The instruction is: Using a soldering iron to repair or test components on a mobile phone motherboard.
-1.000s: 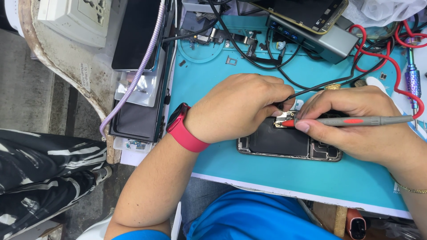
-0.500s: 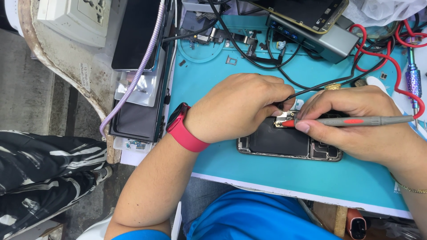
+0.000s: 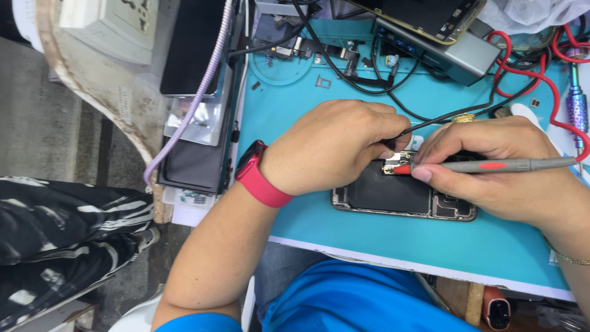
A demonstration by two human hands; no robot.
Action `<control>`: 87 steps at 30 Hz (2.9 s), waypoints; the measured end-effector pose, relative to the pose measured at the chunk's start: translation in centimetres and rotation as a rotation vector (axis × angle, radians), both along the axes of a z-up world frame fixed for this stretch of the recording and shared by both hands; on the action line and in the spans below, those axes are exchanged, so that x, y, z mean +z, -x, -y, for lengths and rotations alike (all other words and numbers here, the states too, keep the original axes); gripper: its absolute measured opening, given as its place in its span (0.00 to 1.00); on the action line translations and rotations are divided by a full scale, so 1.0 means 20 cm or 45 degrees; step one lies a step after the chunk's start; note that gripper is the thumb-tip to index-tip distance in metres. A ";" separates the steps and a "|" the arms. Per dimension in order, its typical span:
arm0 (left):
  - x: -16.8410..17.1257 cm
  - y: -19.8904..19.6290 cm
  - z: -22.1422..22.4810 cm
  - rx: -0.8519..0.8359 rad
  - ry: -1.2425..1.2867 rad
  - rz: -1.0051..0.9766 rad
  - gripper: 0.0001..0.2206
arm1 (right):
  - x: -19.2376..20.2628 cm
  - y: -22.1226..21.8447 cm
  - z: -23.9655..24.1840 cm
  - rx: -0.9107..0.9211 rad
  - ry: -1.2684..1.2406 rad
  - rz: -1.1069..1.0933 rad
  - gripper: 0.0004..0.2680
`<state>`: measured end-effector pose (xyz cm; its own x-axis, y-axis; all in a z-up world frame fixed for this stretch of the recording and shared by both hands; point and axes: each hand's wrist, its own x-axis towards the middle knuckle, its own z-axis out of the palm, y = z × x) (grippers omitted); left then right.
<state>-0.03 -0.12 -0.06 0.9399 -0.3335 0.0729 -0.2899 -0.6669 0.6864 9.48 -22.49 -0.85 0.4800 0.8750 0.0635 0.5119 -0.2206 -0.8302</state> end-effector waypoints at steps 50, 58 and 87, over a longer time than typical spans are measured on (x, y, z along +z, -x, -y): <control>0.15 0.02 0.04 0.193 0.092 -0.079 0.06 | -0.01 -0.12 0.07 -0.240 -0.126 -0.578 0.13; 0.09 0.01 0.01 0.283 0.108 0.033 0.03 | 0.00 -0.09 0.06 -0.419 0.129 -0.414 0.13; -0.04 0.02 0.02 0.187 -0.044 0.137 0.02 | -0.24 -0.10 0.18 -0.189 -0.272 -0.437 0.14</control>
<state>-0.37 -0.53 -0.88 0.9661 -0.1975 0.1663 -0.2582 -0.7299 0.6329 11.45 -26.07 -5.74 0.6247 0.7793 0.0502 0.1737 -0.0759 -0.9819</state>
